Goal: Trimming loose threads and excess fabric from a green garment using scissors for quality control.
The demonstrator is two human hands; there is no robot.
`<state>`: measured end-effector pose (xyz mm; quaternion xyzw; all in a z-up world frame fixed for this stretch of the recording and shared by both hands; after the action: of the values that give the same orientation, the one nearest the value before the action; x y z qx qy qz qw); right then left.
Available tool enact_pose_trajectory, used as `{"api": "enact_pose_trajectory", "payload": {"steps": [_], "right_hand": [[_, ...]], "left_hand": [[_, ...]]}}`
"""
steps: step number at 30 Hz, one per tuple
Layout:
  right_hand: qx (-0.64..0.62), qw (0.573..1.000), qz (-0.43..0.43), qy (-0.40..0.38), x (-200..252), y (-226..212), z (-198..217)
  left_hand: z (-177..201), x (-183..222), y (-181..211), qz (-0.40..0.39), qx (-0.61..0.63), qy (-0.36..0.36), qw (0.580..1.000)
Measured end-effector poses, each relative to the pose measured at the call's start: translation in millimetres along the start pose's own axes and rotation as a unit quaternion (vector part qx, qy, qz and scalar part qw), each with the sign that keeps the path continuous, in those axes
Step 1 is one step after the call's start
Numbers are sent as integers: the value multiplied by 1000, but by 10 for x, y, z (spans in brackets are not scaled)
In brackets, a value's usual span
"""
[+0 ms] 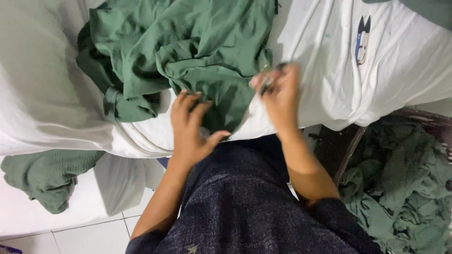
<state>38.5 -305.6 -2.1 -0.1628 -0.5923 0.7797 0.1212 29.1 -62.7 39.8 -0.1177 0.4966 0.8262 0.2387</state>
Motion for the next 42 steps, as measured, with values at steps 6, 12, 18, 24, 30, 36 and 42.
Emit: {"api": "enact_pose_trajectory", "payload": {"steps": [6, 12, 18, 24, 30, 36, 42], "right_hand": [[144, 986, -40, 70, -1133, 292, 339], [-21, 989, -140, 42, -1778, 828, -247], [-102, 986, 68, 116, -1851, -75, 115], [47, 985, 138, 91, -1673, -572, 565], [168, 969, 178, 42, -1322, -824, 599], [214, 974, 69, -13, -1112, -472, 508], [221, 965, 138, 25, -680, -721, 619]], "left_hand": [[-349, 98, -14, -42, -161, -91, 982], [151, -152, -696, 97, -16, 28, 995], [523, -1128, -1099, 49, 20, 96, 994], [815, -1759, -253, -156, 170, 112, 966], [1081, -1154, -663, -49, 43, 143, 988], [1224, -776, -1005, 40, 26, 146, 988], [1227, -695, -602, 25, -155, 155, 975]]}}
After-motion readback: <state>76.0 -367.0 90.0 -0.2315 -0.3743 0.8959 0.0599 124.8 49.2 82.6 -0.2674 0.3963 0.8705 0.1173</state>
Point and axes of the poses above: each hand's wrist, its own x-axis away from the middle knuckle, its own z-axis out of the back of the hand, y = z × x, the point moved 10 cm from there along -x, towards the middle knuckle, and after that the axes turned 5 degrees about x, right-handed, at the moved point
